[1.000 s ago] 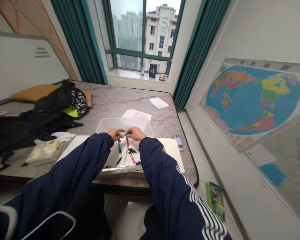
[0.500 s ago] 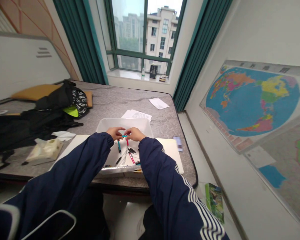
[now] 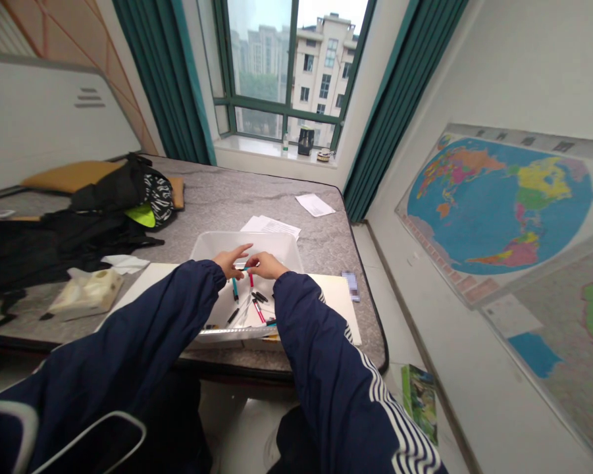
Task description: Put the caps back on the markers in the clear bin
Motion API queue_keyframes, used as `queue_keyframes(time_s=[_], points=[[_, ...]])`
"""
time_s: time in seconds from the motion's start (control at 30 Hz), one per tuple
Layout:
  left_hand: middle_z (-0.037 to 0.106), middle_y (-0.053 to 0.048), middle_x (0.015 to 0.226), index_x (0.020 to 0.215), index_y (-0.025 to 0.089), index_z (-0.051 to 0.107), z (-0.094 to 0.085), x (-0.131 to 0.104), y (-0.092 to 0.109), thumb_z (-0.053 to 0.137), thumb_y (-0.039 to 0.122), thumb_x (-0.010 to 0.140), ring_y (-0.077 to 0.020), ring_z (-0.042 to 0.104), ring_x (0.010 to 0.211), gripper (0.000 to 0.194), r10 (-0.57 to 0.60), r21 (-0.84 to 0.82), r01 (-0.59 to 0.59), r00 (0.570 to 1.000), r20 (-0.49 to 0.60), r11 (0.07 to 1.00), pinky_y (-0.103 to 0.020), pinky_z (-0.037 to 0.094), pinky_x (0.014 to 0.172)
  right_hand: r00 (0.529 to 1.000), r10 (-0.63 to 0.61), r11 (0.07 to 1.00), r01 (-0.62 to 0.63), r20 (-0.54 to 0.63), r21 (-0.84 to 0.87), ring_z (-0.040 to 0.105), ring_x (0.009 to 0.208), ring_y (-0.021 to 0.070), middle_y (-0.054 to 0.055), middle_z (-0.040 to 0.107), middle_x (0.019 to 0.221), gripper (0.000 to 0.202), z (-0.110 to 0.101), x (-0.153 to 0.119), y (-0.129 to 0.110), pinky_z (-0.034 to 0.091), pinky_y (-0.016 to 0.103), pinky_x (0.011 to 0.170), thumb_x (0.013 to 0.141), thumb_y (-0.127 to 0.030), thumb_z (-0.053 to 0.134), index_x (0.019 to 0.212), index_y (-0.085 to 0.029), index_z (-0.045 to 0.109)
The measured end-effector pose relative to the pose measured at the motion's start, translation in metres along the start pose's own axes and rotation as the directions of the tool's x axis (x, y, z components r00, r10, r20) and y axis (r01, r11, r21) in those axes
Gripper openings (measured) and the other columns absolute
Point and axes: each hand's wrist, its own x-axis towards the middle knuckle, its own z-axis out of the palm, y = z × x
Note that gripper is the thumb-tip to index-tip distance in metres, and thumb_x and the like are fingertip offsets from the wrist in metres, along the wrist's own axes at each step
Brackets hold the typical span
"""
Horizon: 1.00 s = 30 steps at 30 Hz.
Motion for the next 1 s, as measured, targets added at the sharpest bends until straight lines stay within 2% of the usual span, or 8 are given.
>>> queue_keyframes(time_s=[0.07, 0.2, 0.33, 0.53, 0.73, 0.87, 0.93, 1.0], points=[[0.05, -0.015, 0.145, 0.153, 0.029, 0.024, 0.0, 0.0, 0.001, 0.072, 0.007, 0.067, -0.0186, 0.073, 0.085, 0.101, 0.033, 0.035, -0.033, 0.999, -0.012, 0.999, -0.029, 0.056, 0.084, 1.0, -0.012, 1.0, 0.012, 0.016, 0.026, 0.06, 0.073, 0.0121, 0.003, 0.071, 0.08, 0.013, -0.001, 0.0, -0.002, 0.045, 0.023, 0.073, 0.076, -0.011, 0.072, 0.089, -0.013, 0.076], [0.056, -0.01, 0.14, 0.151, 0.027, 0.029, 0.001, 0.002, 0.001, 0.064, 0.007, 0.072, -0.015, 0.073, 0.077, 0.088, 0.084, 0.091, -0.088, 0.996, 0.043, 0.992, -0.027, 0.054, 0.085, 0.999, -0.007, 0.999, 0.005, 0.049, 0.046, 0.059, 0.07, 0.0115, 0.003, 0.071, 0.077, 0.017, -0.001, -0.001, -0.007, 0.044, 0.023, 0.07, 0.08, -0.01, 0.067, 0.093, -0.012, 0.076], [0.068, -0.006, 0.125, 0.152, 0.026, 0.027, 0.001, 0.005, 0.003, 0.068, 0.007, 0.069, -0.0189, 0.072, 0.089, 0.095, 0.091, 0.226, -0.11, 0.992, 0.092, 0.968, -0.027, 0.051, 0.09, 0.996, -0.008, 0.998, 0.003, 0.086, 0.056, 0.058, 0.067, 0.0109, 0.002, 0.07, 0.076, 0.016, 0.003, -0.002, -0.011, 0.043, 0.022, 0.068, 0.078, -0.01, 0.068, 0.091, -0.012, 0.076], [0.068, -0.007, 0.123, 0.156, 0.027, 0.015, 0.001, 0.004, 0.008, 0.071, 0.007, 0.067, -0.0219, 0.07, 0.098, 0.107, 0.065, 0.278, -0.096, 0.991, 0.119, 0.956, -0.029, 0.05, 0.09, 0.994, 0.034, 0.992, -0.046, 0.1, 0.116, 0.057, 0.063, 0.0095, 0.002, 0.068, 0.074, 0.013, 0.006, -0.002, -0.008, 0.044, 0.021, 0.064, 0.078, -0.007, 0.067, 0.088, -0.011, 0.074], [0.063, -0.009, 0.132, 0.153, 0.027, 0.022, 0.002, 0.004, 0.008, 0.073, 0.008, 0.066, -0.0205, 0.069, 0.1, 0.103, 0.082, 0.25, -0.1, 0.993, 0.081, 0.963, -0.027, 0.049, 0.091, 0.992, 0.0, 0.997, -0.01, 0.127, 0.078, 0.057, 0.065, 0.0096, 0.002, 0.069, 0.076, 0.012, 0.004, -0.001, -0.003, 0.043, 0.021, 0.067, 0.08, -0.008, 0.065, 0.087, -0.011, 0.074], [0.065, -0.01, 0.129, 0.143, 0.024, 0.044, 0.005, 0.007, 0.001, 0.071, 0.026, 0.076, -0.0235, 0.067, 0.104, 0.073, 0.03, 0.252, -0.022, 0.999, -0.027, 0.968, -0.03, 0.048, 0.092, 0.999, 0.023, 0.993, -0.027, -0.036, -0.117, 0.057, 0.072, 0.011, 0.001, 0.069, 0.078, 0.01, 0.0, -0.002, 0.002, 0.041, 0.022, 0.071, 0.08, -0.02, 0.07, 0.087, -0.015, 0.076], [0.073, -0.009, 0.112, 0.124, 0.023, 0.064, 0.006, 0.008, -0.001, 0.064, 0.029, 0.082, -0.0252, 0.067, 0.104, 0.043, -0.055, 0.319, 0.061, 0.998, -0.027, 0.946, -0.03, 0.049, 0.089, 0.995, 0.035, 0.98, -0.052, -0.091, -0.19, 0.058, 0.073, 0.0117, 0.001, 0.069, 0.078, 0.012, -0.001, -0.002, 0.003, 0.04, 0.022, 0.071, 0.081, -0.024, 0.071, 0.088, -0.016, 0.077], [0.075, -0.007, 0.102, 0.107, 0.025, 0.073, 0.007, 0.008, -0.001, 0.059, 0.026, 0.083, -0.0245, 0.067, 0.102, 0.027, -0.108, 0.378, 0.109, 0.994, -0.023, 0.919, -0.028, 0.049, 0.085, 0.994, 0.028, 0.975, -0.051, -0.106, -0.217, 0.059, 0.074, 0.0117, 0.002, 0.07, 0.08, 0.012, -0.002, -0.003, 0.003, 0.04, 0.022, 0.072, 0.082, -0.024, 0.07, 0.089, -0.017, 0.077]])
